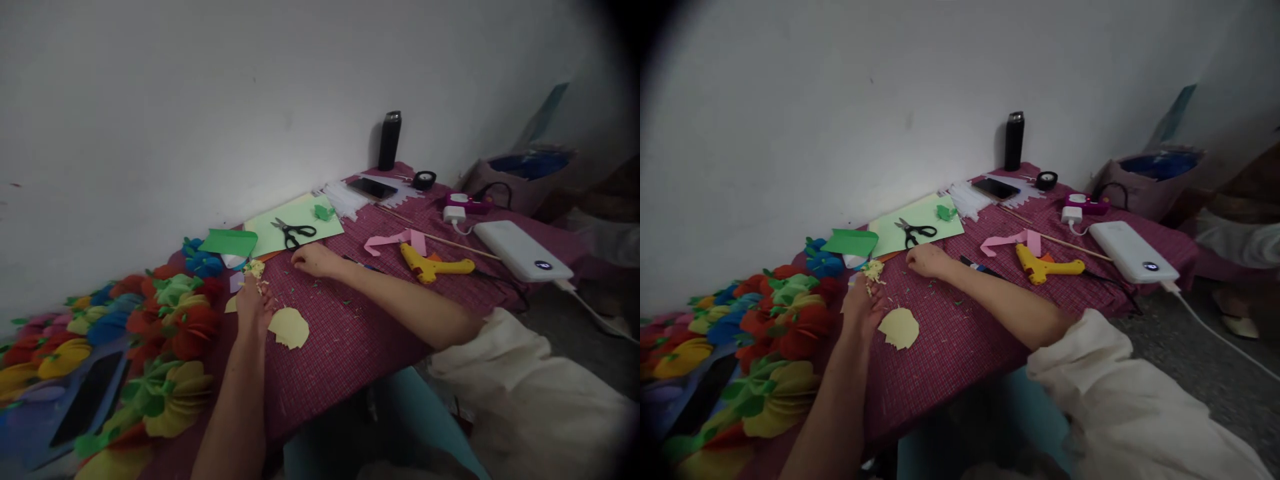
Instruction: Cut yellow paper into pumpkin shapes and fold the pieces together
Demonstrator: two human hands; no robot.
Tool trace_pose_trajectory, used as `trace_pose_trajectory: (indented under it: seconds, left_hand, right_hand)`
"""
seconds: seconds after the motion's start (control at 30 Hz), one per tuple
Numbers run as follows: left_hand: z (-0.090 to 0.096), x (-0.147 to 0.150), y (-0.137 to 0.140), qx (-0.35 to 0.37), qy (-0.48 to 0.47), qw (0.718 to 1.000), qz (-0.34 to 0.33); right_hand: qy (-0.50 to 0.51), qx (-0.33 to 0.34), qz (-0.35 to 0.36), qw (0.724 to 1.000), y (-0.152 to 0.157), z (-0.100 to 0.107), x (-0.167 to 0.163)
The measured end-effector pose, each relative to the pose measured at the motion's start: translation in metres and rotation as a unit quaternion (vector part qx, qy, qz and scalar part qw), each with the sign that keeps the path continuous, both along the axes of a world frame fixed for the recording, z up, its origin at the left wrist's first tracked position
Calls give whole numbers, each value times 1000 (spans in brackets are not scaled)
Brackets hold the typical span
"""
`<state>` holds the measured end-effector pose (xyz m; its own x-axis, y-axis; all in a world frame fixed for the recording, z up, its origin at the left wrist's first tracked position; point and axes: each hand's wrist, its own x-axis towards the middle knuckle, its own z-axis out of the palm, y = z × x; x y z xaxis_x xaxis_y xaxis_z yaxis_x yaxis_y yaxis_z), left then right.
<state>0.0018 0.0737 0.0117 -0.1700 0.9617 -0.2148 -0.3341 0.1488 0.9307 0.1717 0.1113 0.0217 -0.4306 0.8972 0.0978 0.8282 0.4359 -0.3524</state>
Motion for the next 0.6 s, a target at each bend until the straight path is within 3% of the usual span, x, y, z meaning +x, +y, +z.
trace_pose_trajectory:
  seconds: [0.23,0.37,0.6]
  left_hand:
    - [-3,-2,2,26,0,999,30]
    - [-1,-6,3,26,-3,999,30]
    - [-1,-4,1,23,-13,999,38]
  right_hand:
    - [-85,-24,-10,996,16,-21,-45]
    - [-113,-30,1,993,20,-25,-52]
    - [-117,-34,125,985,6,-6,-32]
